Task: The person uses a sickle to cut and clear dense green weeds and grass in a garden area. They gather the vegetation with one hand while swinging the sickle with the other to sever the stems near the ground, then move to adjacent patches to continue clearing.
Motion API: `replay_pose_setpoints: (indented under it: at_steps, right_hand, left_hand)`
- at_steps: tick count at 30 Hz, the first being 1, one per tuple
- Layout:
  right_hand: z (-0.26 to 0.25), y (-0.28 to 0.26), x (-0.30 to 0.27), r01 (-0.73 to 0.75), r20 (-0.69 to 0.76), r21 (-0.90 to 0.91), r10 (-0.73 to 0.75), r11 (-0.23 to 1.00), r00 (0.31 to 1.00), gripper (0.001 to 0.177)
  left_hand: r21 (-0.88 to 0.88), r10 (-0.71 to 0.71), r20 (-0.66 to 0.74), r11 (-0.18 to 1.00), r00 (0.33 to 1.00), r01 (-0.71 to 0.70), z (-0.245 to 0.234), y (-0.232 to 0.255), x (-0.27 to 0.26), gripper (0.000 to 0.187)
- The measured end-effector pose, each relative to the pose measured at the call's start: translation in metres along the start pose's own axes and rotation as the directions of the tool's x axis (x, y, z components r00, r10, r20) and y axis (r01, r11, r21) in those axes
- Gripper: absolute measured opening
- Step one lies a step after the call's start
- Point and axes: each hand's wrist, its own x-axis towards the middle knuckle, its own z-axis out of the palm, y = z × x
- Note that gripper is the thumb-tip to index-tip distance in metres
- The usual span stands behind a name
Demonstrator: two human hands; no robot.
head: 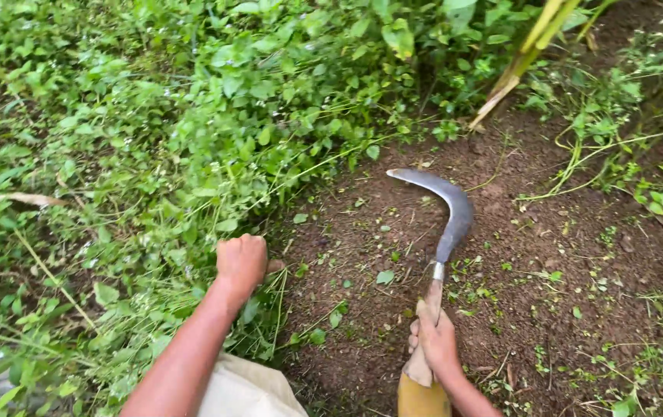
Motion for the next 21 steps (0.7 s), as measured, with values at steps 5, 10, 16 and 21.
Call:
replay_pose_setpoints:
  at_steps: [5, 10, 16, 21]
  right_hand:
    - [-0.008, 0.009, 0.017, -0.02, -0.035, 0.168, 0.026, 0.986, 0.999, 0.028]
    - [-0.014, 0.005, 0.011, -0.141, 0.041, 0.147, 0.137, 0.979, 0.99, 0.028]
    - [-0.025, 0.042, 0.025, -0.309, 0.172, 0.443, 0.259, 0.841, 0.951, 0.032]
    - [-0.031, 0.045, 0.035, -0.376, 0.156, 0.364, 0.343, 0.852, 0.926, 0.023]
  left_hand:
    - [-0.003, 0.137, -0.387, 0.989, 0.912, -0.15, 0.049, 0.015, 0.026, 0.026]
    - [-0.025, 0.16, 0.474, 0.985, 0.866, -0.168, -0.148, 0.024, -0.045, 0.1]
    - [-0.094, 0.154, 0.507, 0.988, 0.848, -0.123, -0.153, 0.019, -0.05, 0.108]
    - [-0.04, 0.178, 0.49, 0.982, 0.853, -0.182, -0.144, 0.0, -0.042, 0.103]
